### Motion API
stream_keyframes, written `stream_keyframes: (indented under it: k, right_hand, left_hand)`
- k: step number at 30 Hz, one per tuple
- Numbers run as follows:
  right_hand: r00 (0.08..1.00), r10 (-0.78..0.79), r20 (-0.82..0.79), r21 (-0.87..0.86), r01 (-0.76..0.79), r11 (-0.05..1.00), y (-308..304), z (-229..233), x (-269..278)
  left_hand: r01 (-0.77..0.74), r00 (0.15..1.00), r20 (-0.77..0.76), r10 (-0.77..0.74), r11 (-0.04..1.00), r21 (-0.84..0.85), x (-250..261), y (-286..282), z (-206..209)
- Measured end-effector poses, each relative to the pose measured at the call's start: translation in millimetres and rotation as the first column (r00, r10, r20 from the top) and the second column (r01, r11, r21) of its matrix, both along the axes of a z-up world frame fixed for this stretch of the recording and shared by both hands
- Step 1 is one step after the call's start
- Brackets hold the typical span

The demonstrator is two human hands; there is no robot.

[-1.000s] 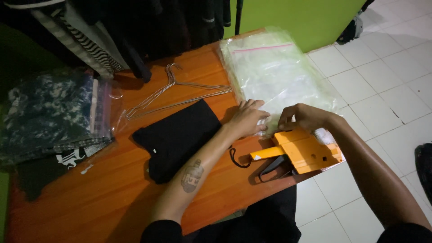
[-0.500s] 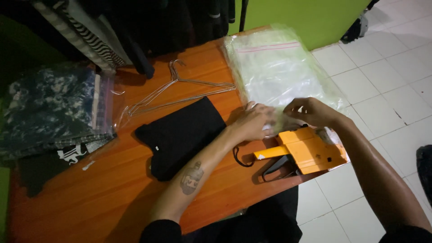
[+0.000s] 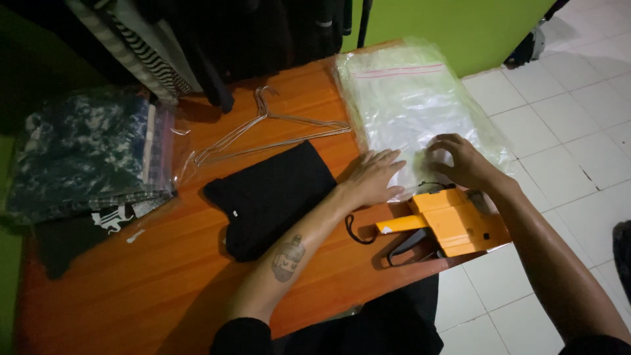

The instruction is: Removing t-shirts from plastic packaging, tagging them, and placing them on hangers for storage.

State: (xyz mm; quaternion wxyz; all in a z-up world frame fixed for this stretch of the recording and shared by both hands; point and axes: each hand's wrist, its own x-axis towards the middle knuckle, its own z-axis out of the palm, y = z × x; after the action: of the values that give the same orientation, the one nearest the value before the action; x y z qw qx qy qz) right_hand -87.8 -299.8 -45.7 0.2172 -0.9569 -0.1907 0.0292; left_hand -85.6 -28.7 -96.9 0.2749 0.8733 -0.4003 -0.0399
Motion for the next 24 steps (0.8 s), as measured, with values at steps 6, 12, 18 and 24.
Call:
stream_keyframes:
  k: [6,12,18,24]
  right_hand:
    - [0.998,0.043,0.053,0.048,-0.045,0.998,-3,-4,6]
    - [0.983,0.107,0.152,-0.035,-0.103,0.994,42,13,12]
    - [0.954,0.286,0.09,0.064,-0.292,0.954,155,35,2]
    - [0.892,0.438,0.11,0.075,-0.446,0.892,280,35,-7]
  left_hand:
    - [-0.077,0.997,0.012,0.08,0.987,-0.144,6,14,-6]
    - [-0.184,0.983,-0.021,0.182,0.975,-0.122,-12,98,38]
    - [-0.42,0.906,-0.078,0.417,0.907,-0.034,-50,200,56]
    - [-0.66,0.747,0.034,0.664,0.747,-0.072,-84,280,45]
